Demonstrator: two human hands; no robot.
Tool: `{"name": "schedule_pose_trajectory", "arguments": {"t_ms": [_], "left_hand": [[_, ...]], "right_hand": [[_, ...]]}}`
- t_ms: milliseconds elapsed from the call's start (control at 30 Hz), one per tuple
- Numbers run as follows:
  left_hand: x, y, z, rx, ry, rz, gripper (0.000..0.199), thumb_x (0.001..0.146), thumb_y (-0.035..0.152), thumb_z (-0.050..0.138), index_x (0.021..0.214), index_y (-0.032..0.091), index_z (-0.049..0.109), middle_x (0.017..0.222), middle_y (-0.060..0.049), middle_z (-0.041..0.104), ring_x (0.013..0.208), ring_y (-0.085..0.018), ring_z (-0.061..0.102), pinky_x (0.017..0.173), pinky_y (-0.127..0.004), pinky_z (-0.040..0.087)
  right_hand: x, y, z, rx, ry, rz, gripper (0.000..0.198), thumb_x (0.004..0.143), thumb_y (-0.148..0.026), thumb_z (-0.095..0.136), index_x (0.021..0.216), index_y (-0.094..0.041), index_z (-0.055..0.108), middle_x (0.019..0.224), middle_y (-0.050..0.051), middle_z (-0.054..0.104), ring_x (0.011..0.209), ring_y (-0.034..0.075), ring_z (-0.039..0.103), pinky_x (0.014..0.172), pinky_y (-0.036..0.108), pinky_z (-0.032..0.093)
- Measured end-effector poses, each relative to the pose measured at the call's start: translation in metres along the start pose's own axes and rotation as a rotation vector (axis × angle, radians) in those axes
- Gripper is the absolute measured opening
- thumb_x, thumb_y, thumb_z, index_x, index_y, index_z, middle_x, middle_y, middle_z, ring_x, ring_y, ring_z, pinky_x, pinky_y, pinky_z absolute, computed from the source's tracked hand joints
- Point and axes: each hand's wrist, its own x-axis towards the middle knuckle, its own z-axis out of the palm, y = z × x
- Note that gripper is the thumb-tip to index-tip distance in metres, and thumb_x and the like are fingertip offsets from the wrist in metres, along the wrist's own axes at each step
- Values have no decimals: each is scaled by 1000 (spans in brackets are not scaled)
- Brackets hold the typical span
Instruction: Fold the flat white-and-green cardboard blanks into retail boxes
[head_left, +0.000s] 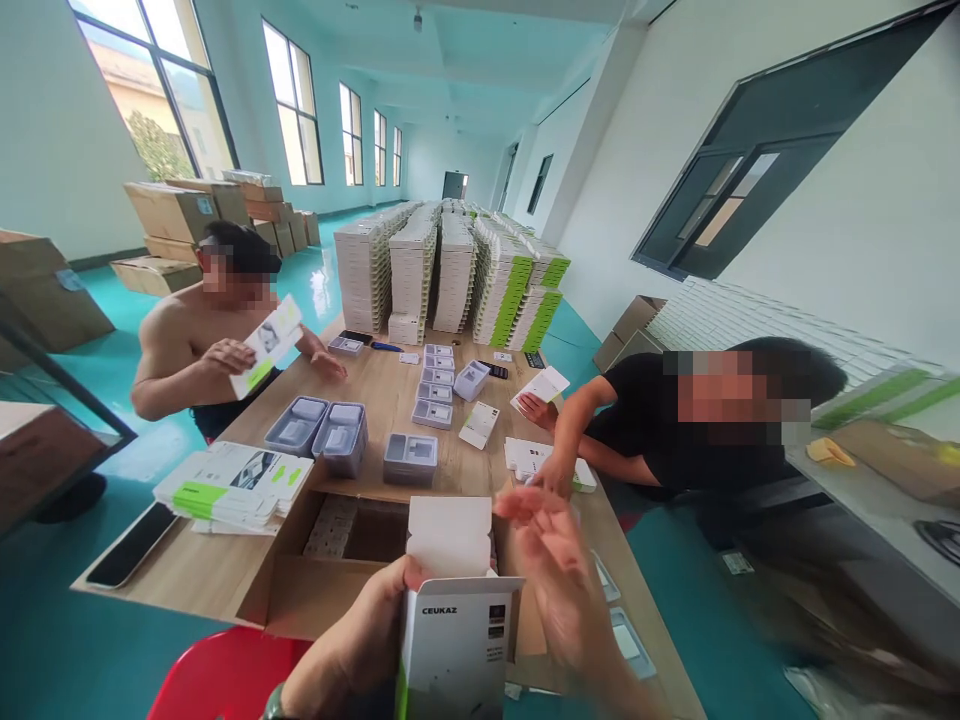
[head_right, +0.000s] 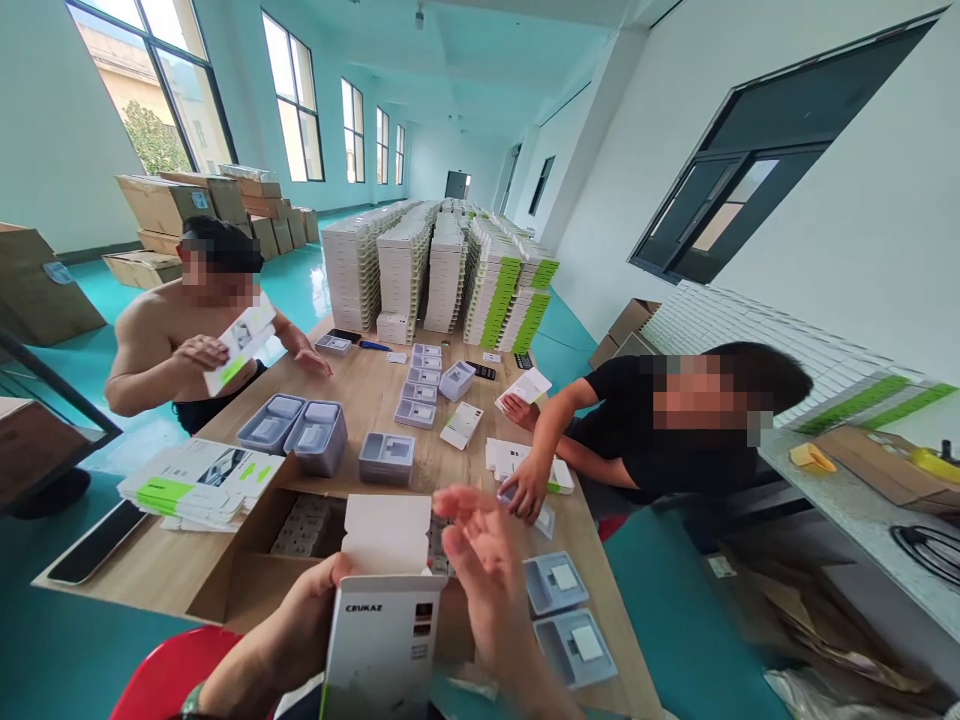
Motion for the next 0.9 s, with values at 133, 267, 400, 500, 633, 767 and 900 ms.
{"name": "schedule_pose_trajectory", "arguments": {"t_ms": [133,267,400,500,633,767,900], "left_hand": [[5,0,2,100,51,10,26,51,40,70,56,15,64,51,-1,62,49,-13,46,56,-27,34],[13,7,-6,188,67,128,29,57,40,80,61,16,64,54,3,60,55,-12,45,58,-26,33],[18,16,-17,255,44,206,23,61,28,85,69,14,69,59,4,61,59,-11,46,61,-26,31],[17,19,-24,287,17,193,21,65,29,85,71,14,71,63,3,64,63,-13,49,64,-27,34],[14,20,-29,307,-89,170,29,64,39,83,78,15,75,74,-1,69,71,-17,53,70,-29,40],[14,21,-33,359,-94,167,46,68,57,81,78,12,73,71,-2,67,70,-17,52,68,-29,40],[5,29,-35,467,12,143,54,68,57,84,103,16,75,81,-2,71,82,-20,58,76,-31,43]], "right_hand": [[14,-2,7,75,-257,294,49,92,-59,67,127,-24,70,114,12,77,90,23,73,75,35,60],[12,-3,8,-11,-298,298,40,95,-55,65,119,-25,78,105,8,81,91,23,75,78,36,62],[7,4,2,-126,-282,30,24,101,-36,62,118,-33,79,132,6,74,123,24,69,102,42,58],[5,4,-2,-124,-340,-71,28,100,-21,59,114,-35,79,128,5,76,117,21,73,99,42,61],[5,-5,-4,-199,-416,-12,34,95,-12,59,113,-32,80,127,6,76,115,22,74,99,43,61],[8,-17,-12,-274,-536,17,41,96,-14,50,121,-32,77,138,7,70,126,24,67,107,48,55],[6,-23,-21,-30,-642,278,47,90,-26,54,135,-30,68,147,7,61,130,28,61,108,48,49]]}}
